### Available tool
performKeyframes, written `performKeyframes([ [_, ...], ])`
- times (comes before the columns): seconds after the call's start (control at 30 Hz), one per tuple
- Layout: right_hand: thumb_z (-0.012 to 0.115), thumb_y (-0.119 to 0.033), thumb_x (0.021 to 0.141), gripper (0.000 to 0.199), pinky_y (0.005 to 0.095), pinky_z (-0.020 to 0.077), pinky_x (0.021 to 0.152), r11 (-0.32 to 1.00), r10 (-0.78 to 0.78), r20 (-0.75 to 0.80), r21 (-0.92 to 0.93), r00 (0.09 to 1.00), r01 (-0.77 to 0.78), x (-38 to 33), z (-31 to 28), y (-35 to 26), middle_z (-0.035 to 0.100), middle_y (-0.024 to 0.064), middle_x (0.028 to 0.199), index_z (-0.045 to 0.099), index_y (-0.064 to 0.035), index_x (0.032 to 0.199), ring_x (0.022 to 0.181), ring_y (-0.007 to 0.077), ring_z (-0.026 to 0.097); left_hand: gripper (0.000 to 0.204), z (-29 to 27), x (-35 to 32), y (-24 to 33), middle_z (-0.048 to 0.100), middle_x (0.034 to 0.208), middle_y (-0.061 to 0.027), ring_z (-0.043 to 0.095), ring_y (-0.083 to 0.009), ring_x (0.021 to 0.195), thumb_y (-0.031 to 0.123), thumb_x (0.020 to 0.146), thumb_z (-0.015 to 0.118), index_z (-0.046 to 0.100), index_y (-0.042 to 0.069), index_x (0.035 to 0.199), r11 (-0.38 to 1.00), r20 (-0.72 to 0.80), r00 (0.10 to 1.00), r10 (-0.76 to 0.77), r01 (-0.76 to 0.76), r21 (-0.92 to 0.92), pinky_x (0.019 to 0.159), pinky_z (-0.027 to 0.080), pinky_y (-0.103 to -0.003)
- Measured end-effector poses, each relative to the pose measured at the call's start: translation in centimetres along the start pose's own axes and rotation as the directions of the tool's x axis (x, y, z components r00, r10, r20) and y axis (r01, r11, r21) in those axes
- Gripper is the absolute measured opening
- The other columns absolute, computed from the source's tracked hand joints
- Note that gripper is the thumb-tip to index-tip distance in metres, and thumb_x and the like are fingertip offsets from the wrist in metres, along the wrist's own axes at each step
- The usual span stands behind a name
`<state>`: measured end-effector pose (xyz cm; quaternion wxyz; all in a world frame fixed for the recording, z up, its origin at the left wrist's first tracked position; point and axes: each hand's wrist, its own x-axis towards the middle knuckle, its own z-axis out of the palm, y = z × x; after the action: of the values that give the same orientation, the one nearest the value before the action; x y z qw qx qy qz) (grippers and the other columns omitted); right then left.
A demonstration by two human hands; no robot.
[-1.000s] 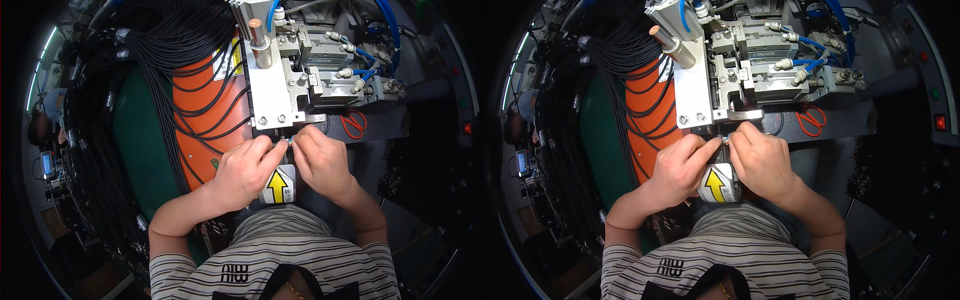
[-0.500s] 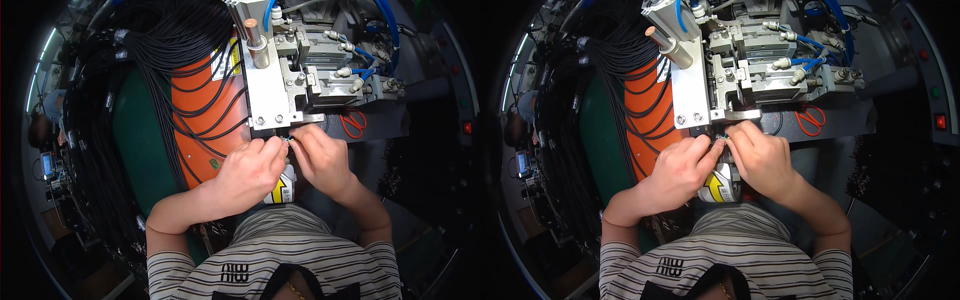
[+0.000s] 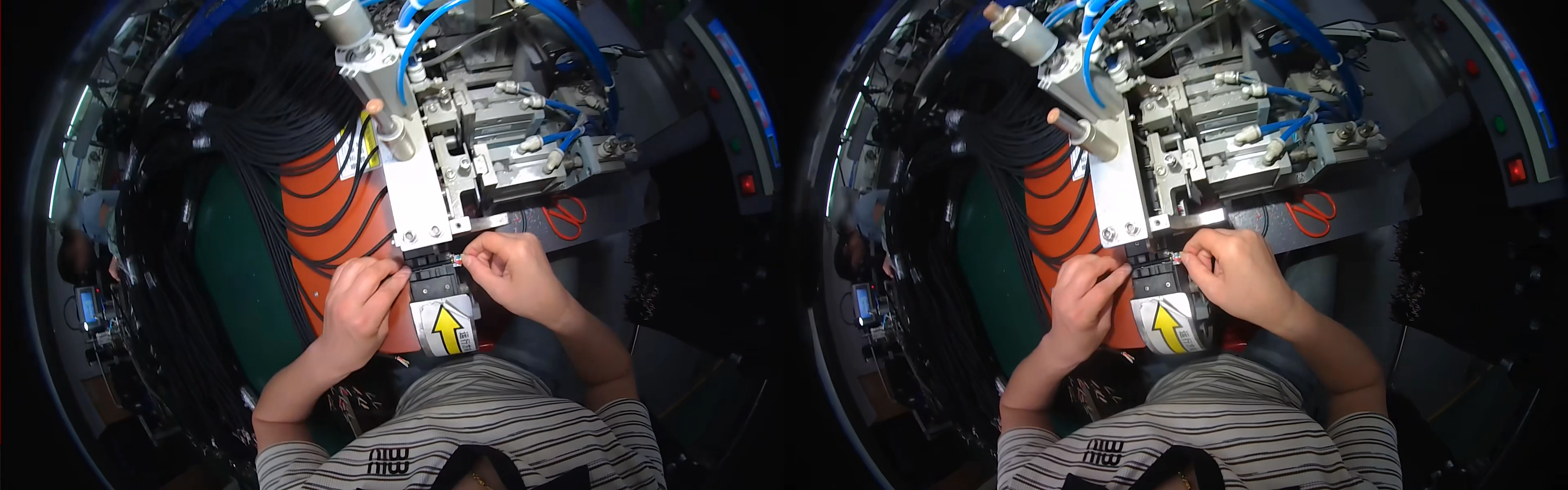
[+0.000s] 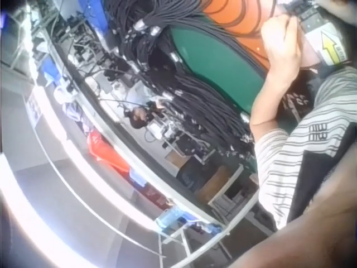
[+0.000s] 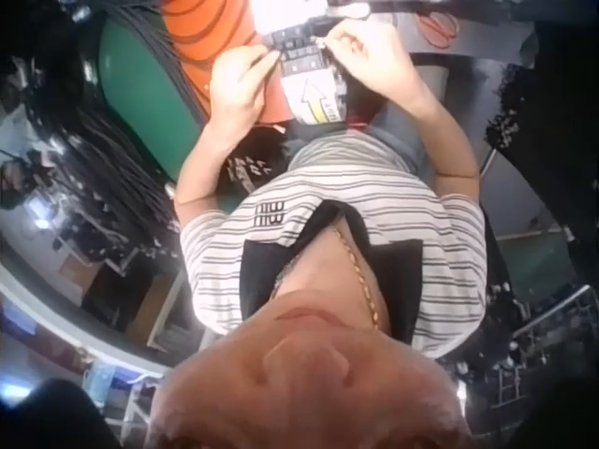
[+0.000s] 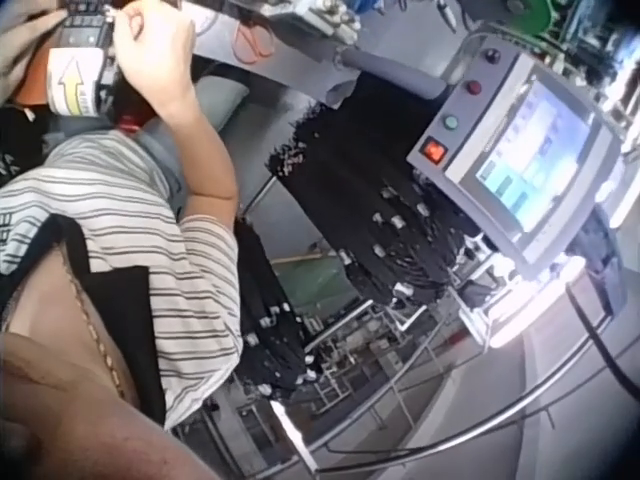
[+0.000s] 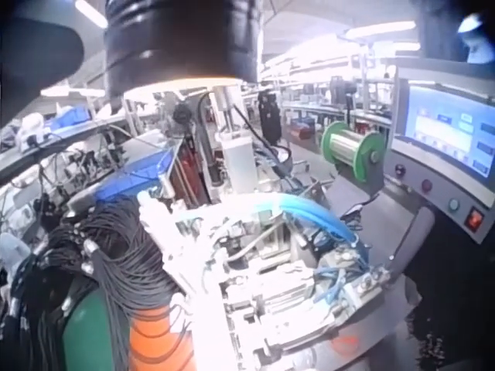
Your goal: Assembling multi-pin electrical connectors by manually inserting individual wires into a connector housing at a factory workstation.
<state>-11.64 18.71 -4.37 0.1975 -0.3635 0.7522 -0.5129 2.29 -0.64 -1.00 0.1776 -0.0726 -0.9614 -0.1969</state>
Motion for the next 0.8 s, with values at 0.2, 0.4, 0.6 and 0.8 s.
performKeyframes([
  [0.2,0.071,0.001,0.081,0.008,0.0212,0.0367,0.046,0.987,-0.107,-0.245,0.092,0.964,0.133,-2.1,0.9,-2.1,0.060,0.0035,0.067,0.067,0.0024,0.088,0.050,0.0053,0.049,0.072,-2.6,-4.8,-4.8,0.040,0.143,-0.0229,0.042,-0.0401,0.130,0.005,0.080,0.066,0.035,-0.003,0.144,0.836,-0.271,0.876,-0.399,0.469,0.286,0.109,0.034,-0.044],
  [0.4,0.069,-0.003,0.083,0.007,0.0303,0.0489,0.052,0.923,-0.260,-0.095,0.268,0.961,0.276,-2.1,4.4,-5.0,0.062,0.0100,0.072,0.065,-0.0011,0.089,0.057,0.0224,0.062,0.075,-5.5,-6.8,-9.6,0.038,0.144,-0.0248,0.040,-0.0379,0.133,0.002,0.081,0.061,0.025,-0.006,0.147,0.682,-0.041,0.685,-0.728,0.728,0.062,0.109,0.034,-0.044],
  [0.6,0.069,-0.007,0.086,0.019,0.0275,0.0502,0.058,0.896,-0.359,0.211,0.349,0.909,0.273,-2.5,8.9,-6.6,0.065,0.0090,0.080,0.063,0.0016,0.102,0.064,0.0158,0.064,0.069,-6.2,-6.8,-12.6,0.054,0.124,-0.0233,0.056,-0.0388,0.111,-0.002,0.078,0.058,0.032,-0.004,0.142,0.631,-0.106,0.704,-0.702,0.684,0.366,0.097,0.044,-0.039],
  [0.8,0.066,-0.015,0.091,0.037,0.0288,0.0532,0.074,0.858,-0.462,0.179,0.339,0.869,0.387,-2.0,14.1,-6.3,0.066,0.0119,0.088,0.052,0.0040,0.120,0.078,0.0190,0.068,0.055,-7.8,-8.6,-12.2,0.063,0.107,-0.0158,0.064,-0.0245,0.091,-0.001,0.082,0.060,0.040,-0.010,0.133,0.437,0.028,0.509,-0.861,0.766,-0.471,0.082,0.051,-0.033],
])
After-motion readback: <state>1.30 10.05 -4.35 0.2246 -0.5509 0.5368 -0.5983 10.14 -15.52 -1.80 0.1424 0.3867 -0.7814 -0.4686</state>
